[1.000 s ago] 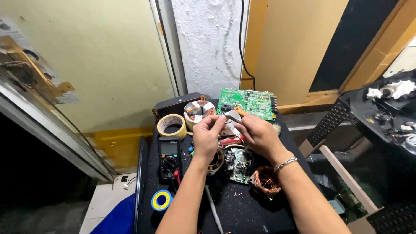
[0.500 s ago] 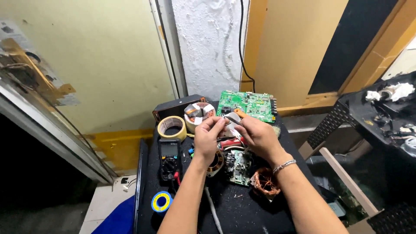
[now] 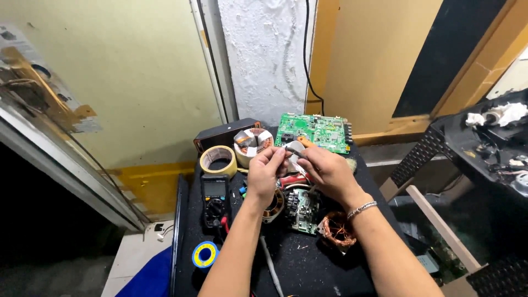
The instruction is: Using a soldering iron to remove electronic components from a printed circuit board on a repair bench.
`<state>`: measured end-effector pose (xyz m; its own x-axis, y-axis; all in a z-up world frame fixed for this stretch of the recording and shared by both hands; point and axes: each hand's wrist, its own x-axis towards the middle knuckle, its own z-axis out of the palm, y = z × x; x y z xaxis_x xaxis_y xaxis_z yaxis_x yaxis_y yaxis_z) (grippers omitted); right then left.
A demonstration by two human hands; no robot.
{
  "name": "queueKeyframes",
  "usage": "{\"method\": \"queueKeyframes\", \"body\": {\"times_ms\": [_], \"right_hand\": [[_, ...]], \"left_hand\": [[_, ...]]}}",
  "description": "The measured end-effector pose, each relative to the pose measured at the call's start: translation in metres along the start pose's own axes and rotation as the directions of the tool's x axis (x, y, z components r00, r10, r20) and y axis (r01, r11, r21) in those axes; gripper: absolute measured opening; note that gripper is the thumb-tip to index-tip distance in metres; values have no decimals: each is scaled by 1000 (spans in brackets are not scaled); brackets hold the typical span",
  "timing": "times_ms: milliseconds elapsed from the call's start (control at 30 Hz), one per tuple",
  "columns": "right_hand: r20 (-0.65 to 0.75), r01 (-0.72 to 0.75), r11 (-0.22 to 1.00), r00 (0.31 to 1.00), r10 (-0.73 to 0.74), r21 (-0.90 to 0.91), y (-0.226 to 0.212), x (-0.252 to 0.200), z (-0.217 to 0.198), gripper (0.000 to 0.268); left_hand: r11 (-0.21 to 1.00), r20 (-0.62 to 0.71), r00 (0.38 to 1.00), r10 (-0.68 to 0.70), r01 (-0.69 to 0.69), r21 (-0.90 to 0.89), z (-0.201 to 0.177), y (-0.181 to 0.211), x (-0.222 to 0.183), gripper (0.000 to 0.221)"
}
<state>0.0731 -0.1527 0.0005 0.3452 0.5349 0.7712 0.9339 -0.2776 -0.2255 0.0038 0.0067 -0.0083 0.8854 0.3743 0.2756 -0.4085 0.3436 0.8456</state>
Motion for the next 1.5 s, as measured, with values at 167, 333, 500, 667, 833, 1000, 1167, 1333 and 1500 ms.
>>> {"method": "queueKeyframes", "body": {"times_ms": [167,333,500,667,833,1000,1167,1333,1500], "right_hand": [[-10,-19,999,1000,19,-31,14,-10,6,32],[-148,-146,977,981,123,-158,7,-14,11,46],[-227,-350,928,921,316,-129,-51,16,-18,52],[-248,-779,585,534,808,228,44,-2,-54,57],[-150,-846,533,530,834,-25,76,-7,-22,53],[-44,-864,356,396,917,-356,120,-39,-28,49],[80,-834,347,347,934,-429,106,-42,-46,54],[203,-746,400,346,916,-532,33,-39,-62,58],[172,-812,453,420,891,-367,24,-81,-90,45]], "left_hand": [[999,-10,1000,11,-11,38,0,-2,1,19],[992,-50,996,68,-62,108,13,0,-6,21],[840,-22,957,291,-244,484,24,0,-4,23],[792,81,966,244,-247,558,37,-22,-24,16],[789,16,968,252,-215,576,24,-1,-13,20],[873,-77,983,165,-109,476,4,-14,-5,23],[899,-60,969,238,-196,392,8,-3,-7,19],[901,-36,949,312,-284,327,3,3,-5,14],[843,73,914,400,-398,362,11,24,-6,11]]}}
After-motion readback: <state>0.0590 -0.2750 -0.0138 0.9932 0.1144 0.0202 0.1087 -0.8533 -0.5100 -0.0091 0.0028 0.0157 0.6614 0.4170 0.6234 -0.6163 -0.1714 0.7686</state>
